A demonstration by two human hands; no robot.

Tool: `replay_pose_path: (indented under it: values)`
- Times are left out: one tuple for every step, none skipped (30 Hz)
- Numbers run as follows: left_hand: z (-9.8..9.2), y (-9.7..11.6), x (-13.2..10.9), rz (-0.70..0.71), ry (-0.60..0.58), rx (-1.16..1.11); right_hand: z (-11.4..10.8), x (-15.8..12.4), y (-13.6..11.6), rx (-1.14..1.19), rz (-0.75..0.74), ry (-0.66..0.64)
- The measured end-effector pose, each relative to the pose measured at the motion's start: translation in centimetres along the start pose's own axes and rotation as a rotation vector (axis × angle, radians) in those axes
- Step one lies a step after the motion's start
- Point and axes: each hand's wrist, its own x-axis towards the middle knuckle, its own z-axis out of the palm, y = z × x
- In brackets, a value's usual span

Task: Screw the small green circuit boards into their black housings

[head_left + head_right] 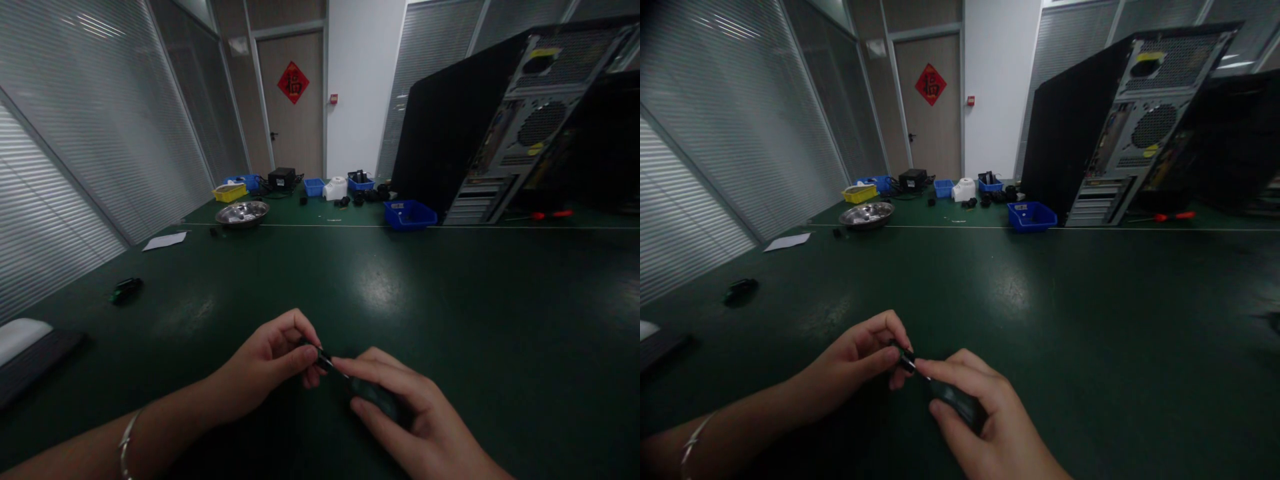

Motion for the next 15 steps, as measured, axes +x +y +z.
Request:
replay_pose_path:
  values:
    - [0.08,0.10,0.00,0.013,-0.001,0.009,0.02,0.03,-0.02,-0.002,0.000,0.001]
    - [0.16,0.20,0.01,0.025,0.003,0.016,0.03,0.06,-0.03,-0.007,0.000,0.001]
    - [0.24,0.29,0.02,0.035,0.006,0.018,0.05,0.08,-0.02,-0.014,0.001,0.001]
    - [0.30,0.35,0.04,0.043,0.010,0.008,0.06,0.08,0.00,-0.021,-0.001,0.003]
    - [0.34,0.38,0.06,0.045,0.014,-0.016,0.06,0.07,0.03,-0.026,-0.002,0.002]
    - [0.34,0.37,0.09,0.046,0.021,-0.049,0.06,0.04,0.05,-0.030,-0.001,-0.001]
    - [0.31,0.32,0.11,0.044,0.030,-0.085,0.05,0.00,0.07,-0.034,0.002,-0.006]
    - [0.23,0.25,0.14,0.044,0.042,-0.116,0.05,-0.04,0.07,-0.036,0.003,-0.009]
    - [0.13,0.17,0.17,0.044,0.063,-0.136,0.04,-0.08,0.06,-0.039,0.005,-0.011]
    - [0.01,0.09,0.20,0.038,0.090,-0.143,0.04,-0.10,0.04,-0.042,0.008,-0.011]
    - [-0.11,0.03,0.22,0.030,0.120,-0.138,0.05,-0.11,0.00,-0.046,0.014,-0.010]
    - [-0.24,0.00,0.25,0.023,0.150,-0.126,0.05,-0.10,-0.04,-0.048,0.020,-0.009]
    - [-0.36,-0.02,0.26,0.014,0.178,-0.112,0.06,-0.08,-0.09,-0.050,0.025,-0.011]
    - [-0.48,-0.01,0.28,0.007,0.204,-0.096,0.07,-0.05,-0.13,-0.051,0.027,-0.013]
    - [-0.58,0.00,0.29,0.001,0.225,-0.079,0.07,-0.03,-0.15,-0.050,0.033,-0.015]
